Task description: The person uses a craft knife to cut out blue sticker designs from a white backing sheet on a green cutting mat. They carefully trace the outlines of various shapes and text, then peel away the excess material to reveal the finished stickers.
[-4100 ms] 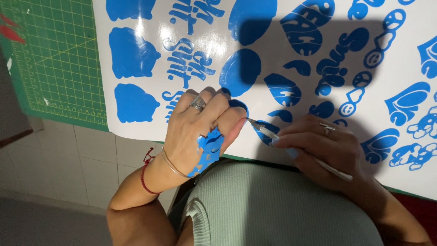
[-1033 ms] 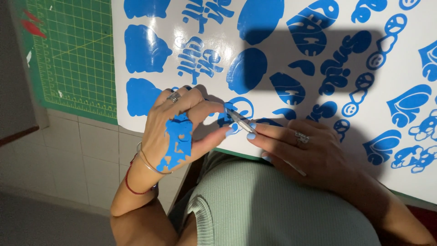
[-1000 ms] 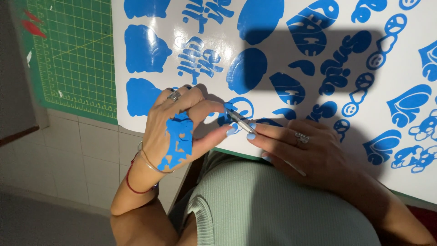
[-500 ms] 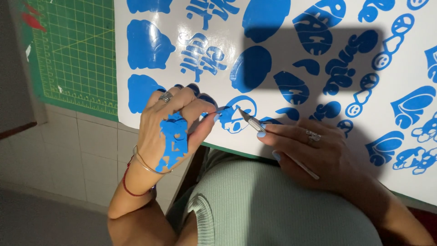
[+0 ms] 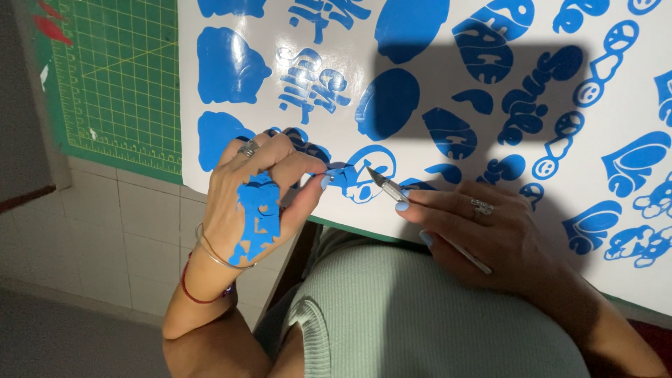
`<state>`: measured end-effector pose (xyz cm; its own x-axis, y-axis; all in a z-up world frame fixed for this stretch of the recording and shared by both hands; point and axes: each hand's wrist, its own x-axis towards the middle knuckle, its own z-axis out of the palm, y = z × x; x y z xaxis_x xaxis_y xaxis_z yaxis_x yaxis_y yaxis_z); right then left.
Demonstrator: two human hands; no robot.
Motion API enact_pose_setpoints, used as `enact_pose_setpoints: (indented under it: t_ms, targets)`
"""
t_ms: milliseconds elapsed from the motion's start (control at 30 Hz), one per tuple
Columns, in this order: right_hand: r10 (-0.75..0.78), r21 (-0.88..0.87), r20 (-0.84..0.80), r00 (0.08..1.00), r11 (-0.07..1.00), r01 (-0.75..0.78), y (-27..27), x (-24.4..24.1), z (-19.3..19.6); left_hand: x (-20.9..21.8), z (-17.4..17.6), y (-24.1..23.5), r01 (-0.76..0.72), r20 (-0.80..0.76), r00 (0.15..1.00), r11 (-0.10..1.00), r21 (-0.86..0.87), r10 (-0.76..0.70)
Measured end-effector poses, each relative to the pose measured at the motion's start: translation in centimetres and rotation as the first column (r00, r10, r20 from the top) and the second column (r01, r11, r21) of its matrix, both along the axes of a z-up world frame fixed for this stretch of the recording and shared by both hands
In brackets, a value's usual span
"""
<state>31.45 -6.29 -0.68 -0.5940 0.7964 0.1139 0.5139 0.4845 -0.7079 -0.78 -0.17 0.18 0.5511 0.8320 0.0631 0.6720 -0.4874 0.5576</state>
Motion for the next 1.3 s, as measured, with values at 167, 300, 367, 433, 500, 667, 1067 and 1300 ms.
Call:
enact_pose_setpoints:
  t_ms: [167, 300, 367, 433, 500, 667, 1067, 1300]
  targets:
    - [0.017, 0.000, 0.017, 1.000, 1.000, -0.017, -0.1, 0.0, -0.1, -0.3, -0.1, -0.1, -0.001, -0.009, 1.000, 1.000, -0.006, 0.001]
    - [-0.003, 0.033, 0.050, 0.999, 0.999, 0.001, -0.1, -0.1, -0.1, -0.5, 0.5, 0.1, 0.009, 0.009, 1.000, 0.999, -0.033, -0.008]
    - [0.013, 0.013, 0.055, 0.998, 1.000, -0.014, 0.0, 0.0, 0.1, -0.6, 0.6, 0.1, 0.004, 0.004, 1.000, 0.999, -0.035, -0.004]
    - [0.029, -0.007, 0.060, 0.998, 1.000, -0.029, 0.0, 0.1, 0.2, -0.6, 0.6, 0.1, -0.001, -0.002, 1.000, 0.999, -0.037, 0.001]
    - [0.010, -0.016, 0.053, 0.999, 1.000, -0.010, -0.1, 0.1, 0.1, -0.7, 0.6, 0.2, 0.008, -0.001, 1.000, 1.000, -0.025, -0.008]
    - [0.007, 0.009, 0.083, 0.996, 1.000, -0.008, 0.0, 0.0, 0.3, -0.8, 0.4, 0.2, -0.013, 0.008, 1.000, 1.000, -0.015, 0.013]
    - [0.005, 0.030, 0.073, 0.997, 1.000, -0.007, -0.1, 0.0, 0.1, -1.3, 1.0, 0.3, -0.011, -0.029, 1.000, 0.998, -0.058, 0.009]
    - [0.010, 0.028, 0.071, 0.997, 1.000, -0.012, -0.3, 0.1, -0.1, -1.5, 1.3, 0.5, 0.007, -0.021, 1.000, 0.998, -0.064, -0.008]
